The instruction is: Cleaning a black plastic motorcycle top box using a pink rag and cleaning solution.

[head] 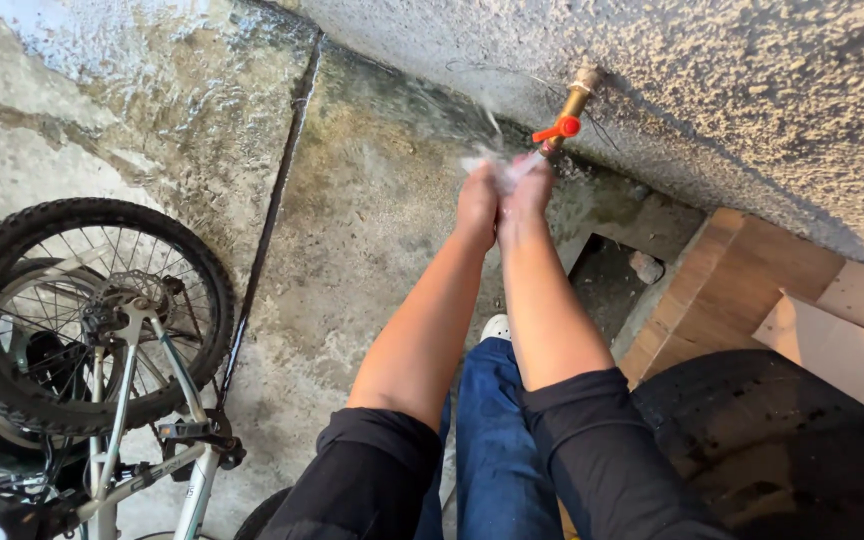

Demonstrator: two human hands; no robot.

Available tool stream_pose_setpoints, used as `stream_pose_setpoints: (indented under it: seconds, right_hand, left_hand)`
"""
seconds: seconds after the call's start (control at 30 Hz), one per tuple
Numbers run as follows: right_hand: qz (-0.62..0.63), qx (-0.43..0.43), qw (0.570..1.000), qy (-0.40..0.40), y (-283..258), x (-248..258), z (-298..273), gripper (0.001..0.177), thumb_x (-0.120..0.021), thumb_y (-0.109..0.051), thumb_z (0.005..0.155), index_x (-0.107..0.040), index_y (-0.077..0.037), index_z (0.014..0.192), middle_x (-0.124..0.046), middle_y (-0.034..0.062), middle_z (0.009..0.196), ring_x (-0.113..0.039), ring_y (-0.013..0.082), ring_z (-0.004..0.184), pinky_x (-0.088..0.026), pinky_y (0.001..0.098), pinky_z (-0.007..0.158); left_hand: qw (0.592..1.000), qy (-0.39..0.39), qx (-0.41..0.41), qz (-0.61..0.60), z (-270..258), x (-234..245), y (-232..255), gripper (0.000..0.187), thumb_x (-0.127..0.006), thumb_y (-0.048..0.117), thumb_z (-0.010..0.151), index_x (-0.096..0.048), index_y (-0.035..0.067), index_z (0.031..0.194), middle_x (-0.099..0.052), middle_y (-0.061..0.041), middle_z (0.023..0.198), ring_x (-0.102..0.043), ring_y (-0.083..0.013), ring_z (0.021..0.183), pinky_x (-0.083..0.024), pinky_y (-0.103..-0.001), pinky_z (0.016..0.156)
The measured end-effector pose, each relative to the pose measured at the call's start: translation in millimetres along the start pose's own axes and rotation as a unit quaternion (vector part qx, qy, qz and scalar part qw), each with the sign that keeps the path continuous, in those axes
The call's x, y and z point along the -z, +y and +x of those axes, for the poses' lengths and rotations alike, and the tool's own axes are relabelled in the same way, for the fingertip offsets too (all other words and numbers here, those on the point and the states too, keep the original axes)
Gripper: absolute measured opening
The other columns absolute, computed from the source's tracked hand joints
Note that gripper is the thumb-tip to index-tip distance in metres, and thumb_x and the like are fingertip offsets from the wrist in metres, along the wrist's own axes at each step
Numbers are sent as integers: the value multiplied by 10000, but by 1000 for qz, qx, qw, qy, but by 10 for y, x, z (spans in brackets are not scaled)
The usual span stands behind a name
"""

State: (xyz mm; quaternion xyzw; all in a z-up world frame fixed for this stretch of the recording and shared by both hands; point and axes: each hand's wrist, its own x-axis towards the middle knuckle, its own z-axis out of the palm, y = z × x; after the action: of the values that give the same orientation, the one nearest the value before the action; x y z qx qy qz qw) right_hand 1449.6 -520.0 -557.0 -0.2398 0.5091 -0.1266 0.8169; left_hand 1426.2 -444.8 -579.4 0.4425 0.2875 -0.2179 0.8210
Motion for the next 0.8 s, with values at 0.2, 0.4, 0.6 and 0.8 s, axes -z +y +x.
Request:
stream_pose_setpoints:
  seconds: [0.2,0.4,0.6,0.8]
  right_hand:
    - [214,-112,945,-218,-193,-306,-654,288,-380,-223,899,-547,11,916,-586,200,939,-593,317,831,-569,411,802]
    - [202,-119,969,-78,-285,-462,-818,456,-427,-311,896,-663,44,1055,-673,187,986,-625,290,793,-548,385,723]
    - [136,-144,971,-133,-11,15,-329,263,-538,-198,985,-580,56,1039,-609,179,919,-598,271,738,-565,398,722]
    - [89,-64,993,-53,-163,-228,-712,310,-510,-249,801,-633,-14,963,-602,164,784,-578,316,647,-508,427,618]
  left_hand:
    - [980,17,74,-183,-478,-485,785,406,-395,383,1102,-663,84,1161,-686,-58,1120,-612,-175,1030,-462,-330,1000]
    - [987,18,78,-139,-349,-332,609,461,-376,389,1093,-662,31,1149,-700,-101,1125,-627,-206,1037,-464,-347,1005]
    - [993,46,88,-67,-462,-296,628,400,-422,389,1088,-640,65,1000,-654,-74,970,-587,-186,901,-486,-368,888]
    - [993,53,97,-41,-324,-157,394,403,-453,404,1111,-575,94,884,-531,-54,802,-476,-199,723,-421,-404,679]
